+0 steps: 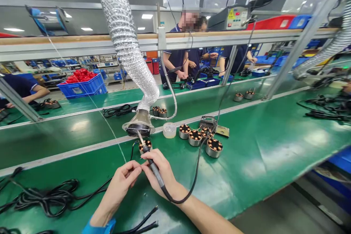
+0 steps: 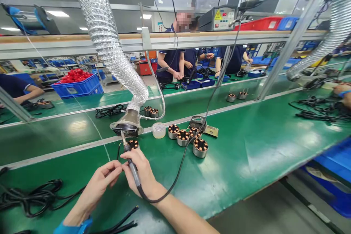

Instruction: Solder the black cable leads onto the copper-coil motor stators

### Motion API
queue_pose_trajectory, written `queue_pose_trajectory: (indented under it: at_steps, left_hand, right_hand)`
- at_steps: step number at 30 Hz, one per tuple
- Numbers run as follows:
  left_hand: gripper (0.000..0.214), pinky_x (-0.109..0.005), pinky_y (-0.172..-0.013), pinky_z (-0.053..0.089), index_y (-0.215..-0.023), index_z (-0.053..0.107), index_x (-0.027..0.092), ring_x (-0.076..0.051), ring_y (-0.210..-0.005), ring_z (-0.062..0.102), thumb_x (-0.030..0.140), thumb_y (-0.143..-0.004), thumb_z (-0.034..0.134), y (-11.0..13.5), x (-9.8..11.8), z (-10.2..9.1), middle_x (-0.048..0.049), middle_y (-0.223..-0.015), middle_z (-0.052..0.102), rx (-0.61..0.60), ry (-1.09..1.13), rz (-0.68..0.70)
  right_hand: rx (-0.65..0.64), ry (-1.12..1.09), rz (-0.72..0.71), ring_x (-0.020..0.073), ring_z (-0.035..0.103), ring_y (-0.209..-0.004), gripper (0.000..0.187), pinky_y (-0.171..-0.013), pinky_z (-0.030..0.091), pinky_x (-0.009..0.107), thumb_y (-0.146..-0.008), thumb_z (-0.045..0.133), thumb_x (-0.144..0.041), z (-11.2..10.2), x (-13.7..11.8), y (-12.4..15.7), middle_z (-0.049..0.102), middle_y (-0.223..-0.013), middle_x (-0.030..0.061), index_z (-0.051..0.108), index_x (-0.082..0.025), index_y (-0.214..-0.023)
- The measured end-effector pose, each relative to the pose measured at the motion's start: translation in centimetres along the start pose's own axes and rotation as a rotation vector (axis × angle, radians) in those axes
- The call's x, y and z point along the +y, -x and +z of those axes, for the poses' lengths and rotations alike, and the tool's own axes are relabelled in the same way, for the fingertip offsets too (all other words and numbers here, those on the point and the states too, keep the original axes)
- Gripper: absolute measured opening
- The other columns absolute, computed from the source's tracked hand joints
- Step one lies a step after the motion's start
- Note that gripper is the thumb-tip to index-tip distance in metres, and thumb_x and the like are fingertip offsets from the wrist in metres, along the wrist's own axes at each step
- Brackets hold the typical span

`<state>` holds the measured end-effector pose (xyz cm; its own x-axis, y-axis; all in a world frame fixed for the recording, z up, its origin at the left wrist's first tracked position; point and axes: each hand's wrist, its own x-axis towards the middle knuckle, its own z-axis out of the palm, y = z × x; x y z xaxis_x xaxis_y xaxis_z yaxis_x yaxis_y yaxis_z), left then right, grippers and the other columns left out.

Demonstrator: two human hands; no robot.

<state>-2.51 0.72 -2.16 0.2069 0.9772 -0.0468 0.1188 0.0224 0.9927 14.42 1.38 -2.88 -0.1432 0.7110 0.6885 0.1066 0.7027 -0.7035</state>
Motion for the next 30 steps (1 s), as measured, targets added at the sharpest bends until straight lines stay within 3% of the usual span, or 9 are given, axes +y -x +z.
queue_pose_trajectory:
  at_steps: [5, 11, 15, 18, 21, 24, 30]
  left_hand:
    - [0.041, -0.02, -0.052, 0.023, -0.071, 0.061, 0.015, -0.009, -0.056, 0.029, 0.052, -0.072, 0.077, -0.1, -0.6, 0.4, 0.0033, -0.066, 0.047, 0.112, 0.092, -0.006]
    - [0.031, -0.021, -0.052, 0.024, -0.069, 0.061, 0.014, -0.009, -0.057, 0.031, 0.041, -0.074, 0.076, -0.9, -0.9, 1.1, 0.0042, -0.061, 0.045, 0.226, 0.133, 0.07]
    - [0.025, -0.022, -0.052, 0.022, -0.068, 0.061, 0.014, -0.008, -0.055, 0.031, 0.034, -0.075, 0.073, -2.0, -1.0, 0.9, 0.0046, -0.06, 0.044, 0.317, 0.145, 0.093]
    - [0.021, -0.022, -0.051, 0.021, -0.069, 0.061, 0.014, -0.007, -0.053, 0.03, 0.031, -0.074, 0.072, -2.9, -1.3, 0.5, 0.0044, -0.061, 0.047, 0.344, 0.169, 0.084]
    - [0.019, -0.023, -0.052, 0.021, -0.069, 0.062, 0.014, -0.006, -0.052, 0.028, 0.03, -0.072, 0.072, -3.3, -1.3, 0.5, 0.004, -0.061, 0.05, 0.357, 0.185, 0.074]
    - [0.017, -0.023, -0.052, 0.022, -0.068, 0.062, 0.014, -0.006, -0.052, 0.029, 0.028, -0.07, 0.072, -3.2, -1.2, 0.7, 0.0037, -0.06, 0.05, 0.345, 0.207, 0.063]
    - [0.017, -0.023, -0.052, 0.023, -0.067, 0.064, 0.014, -0.007, -0.053, 0.032, 0.029, -0.068, 0.072, -2.9, -1.0, 0.9, 0.0018, -0.062, 0.054, 0.37, 0.232, 0.036]
  right_hand:
    - [-0.02, 0.192, -0.091, 0.017, 0.06, -0.089, 0.032, -0.079, 0.053, 0.027, -0.088, 0.05, -0.012, 0.4, 0.3, 0.4, 0.056, -0.101, 0.0071, 0.057, -0.022, -0.118]
    - [0.013, 0.142, -0.08, 0.0169, 0.062, -0.093, 0.028, -0.085, 0.053, 0.028, -0.092, 0.049, -0.012, -0.2, 0.0, 0.0, 0.059, -0.103, 0.008, 0.06, -0.02, -0.116]
    - [0.134, 0.093, 0.072, 0.0163, 0.065, -0.09, 0.021, -0.084, 0.054, 0.028, -0.095, 0.053, -0.02, -1.2, 0.1, -0.9, 0.064, -0.103, 0.0059, 0.063, -0.023, -0.114]
    - [0.244, 0.039, 0.231, 0.0148, 0.066, -0.074, 0.02, -0.073, 0.056, 0.027, -0.096, 0.057, -0.031, -1.6, 0.5, -1.2, 0.068, -0.094, 0.0044, 0.067, -0.022, -0.111]
    - [0.296, 0.032, 0.27, 0.0152, 0.064, -0.065, 0.023, -0.061, 0.053, 0.026, -0.096, 0.055, -0.038, -2.0, 0.9, -0.9, 0.067, -0.078, 0.0036, 0.068, -0.018, -0.096]
    - [0.274, 0.042, 0.214, 0.0153, 0.063, -0.062, 0.026, -0.056, 0.049, 0.026, -0.097, 0.053, -0.037, -2.2, 1.3, -0.3, 0.064, -0.07, 0.0025, 0.067, -0.018, -0.085]
    - [0.151, 0.052, 0.145, 0.0145, 0.059, -0.055, 0.026, -0.053, 0.045, 0.026, -0.096, 0.051, -0.034, -2.3, 1.4, -0.1, 0.061, -0.063, 0.0, 0.067, -0.02, -0.081]
